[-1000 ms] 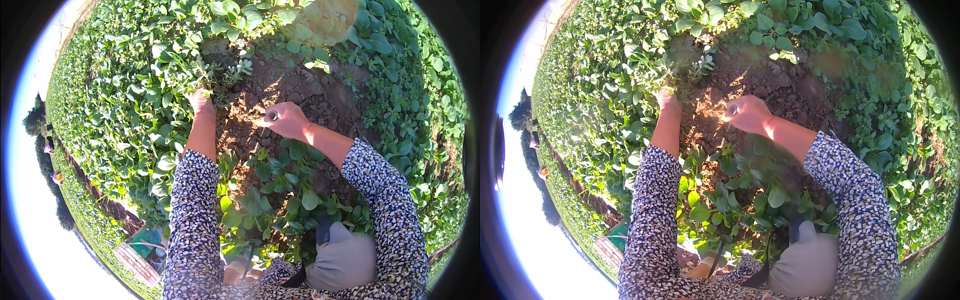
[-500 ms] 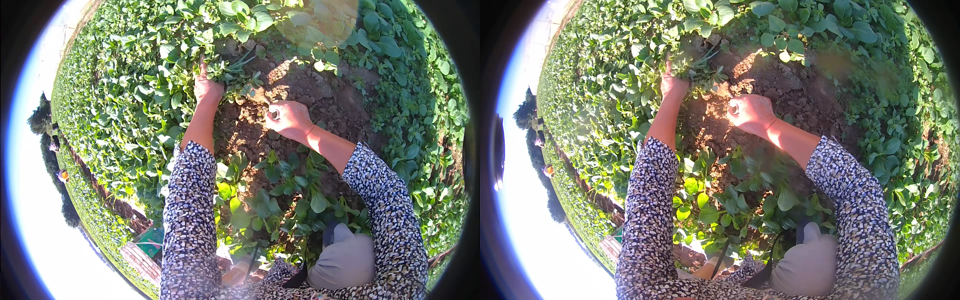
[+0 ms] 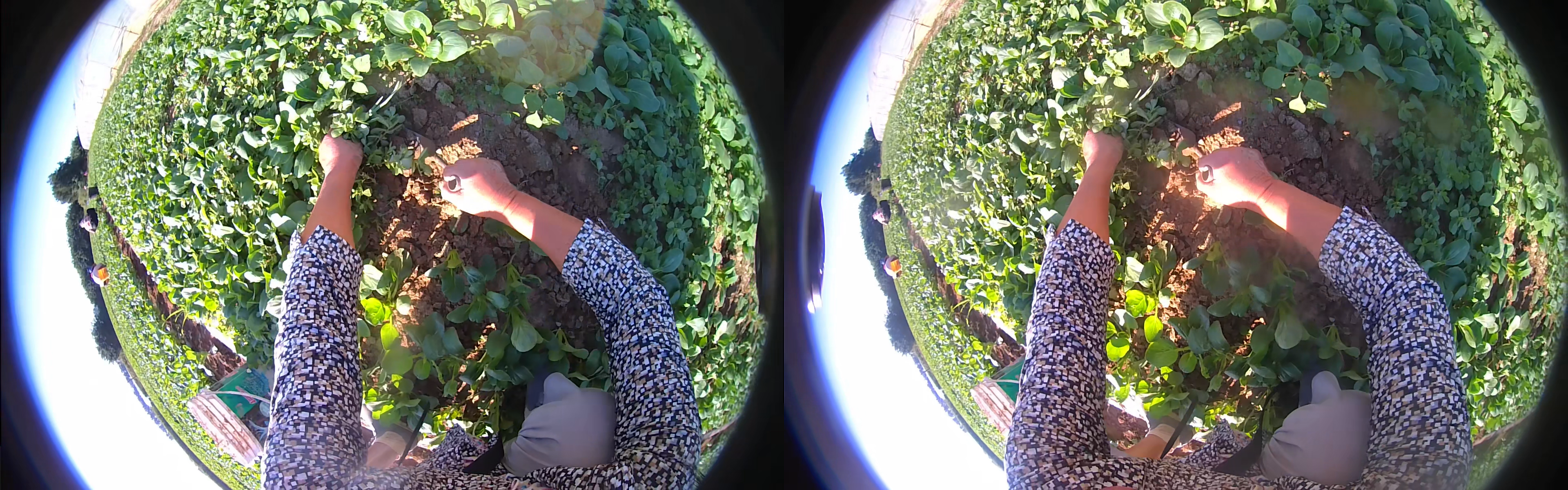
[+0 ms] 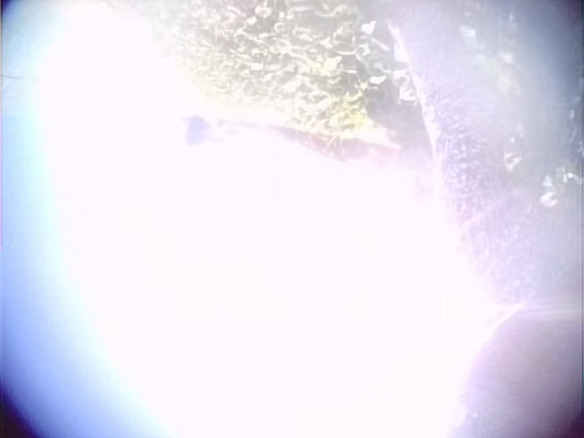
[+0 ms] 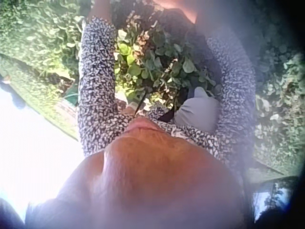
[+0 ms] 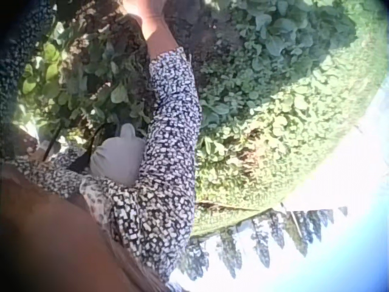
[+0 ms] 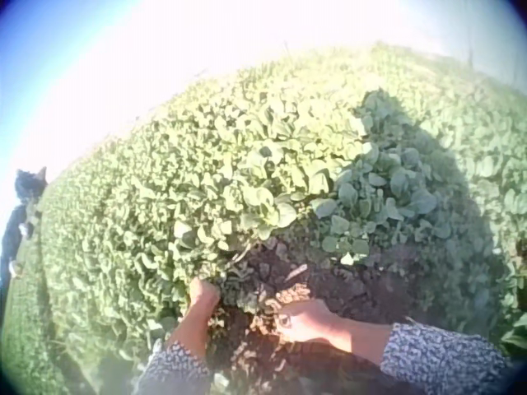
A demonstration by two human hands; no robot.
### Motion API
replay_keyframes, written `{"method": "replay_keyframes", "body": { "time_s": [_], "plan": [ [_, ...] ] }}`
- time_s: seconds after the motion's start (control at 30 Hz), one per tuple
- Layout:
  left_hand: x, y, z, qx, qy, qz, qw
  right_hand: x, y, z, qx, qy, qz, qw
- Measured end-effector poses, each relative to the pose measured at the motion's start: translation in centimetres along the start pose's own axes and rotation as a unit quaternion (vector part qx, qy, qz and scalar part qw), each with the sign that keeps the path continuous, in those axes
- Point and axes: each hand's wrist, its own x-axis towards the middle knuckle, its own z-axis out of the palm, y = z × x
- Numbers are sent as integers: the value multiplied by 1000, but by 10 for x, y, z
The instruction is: The person pulls weeds from the soil around leafy green plants using a hand trowel and by hand.
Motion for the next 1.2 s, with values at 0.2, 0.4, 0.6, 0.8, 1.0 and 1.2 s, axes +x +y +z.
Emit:
{"method": "replay_keyframes", "body": {
  "time_s": [0.2, 0.4, 0.6, 0.8, 1.0, 1.2],
  "plan": [
    [-30, 51, -35, -75, -85, -46, 993, 58, -20, 27, 11, -29, 151, 988],
    [-32, 57, -72, -57, -159, -117, 979, 83, -12, 4, -244, -113, -56, 961],
    [-57, -7, -43, -110, -79, -34, 990, 18, -8, -18, 89, -42, 120, 988],
    [-46, 5, -71, -14, -259, -99, 961, -12, -15, -12, 154, -85, 181, 967],
    [-37, 37, -72, 26, -214, -97, 972, 59, -33, 25, 58, -85, 172, 980],
    [-25, -11, -39, 112, -271, 158, 943, 30, -14, 20, 265, -88, 201, 939]
  ]
}}
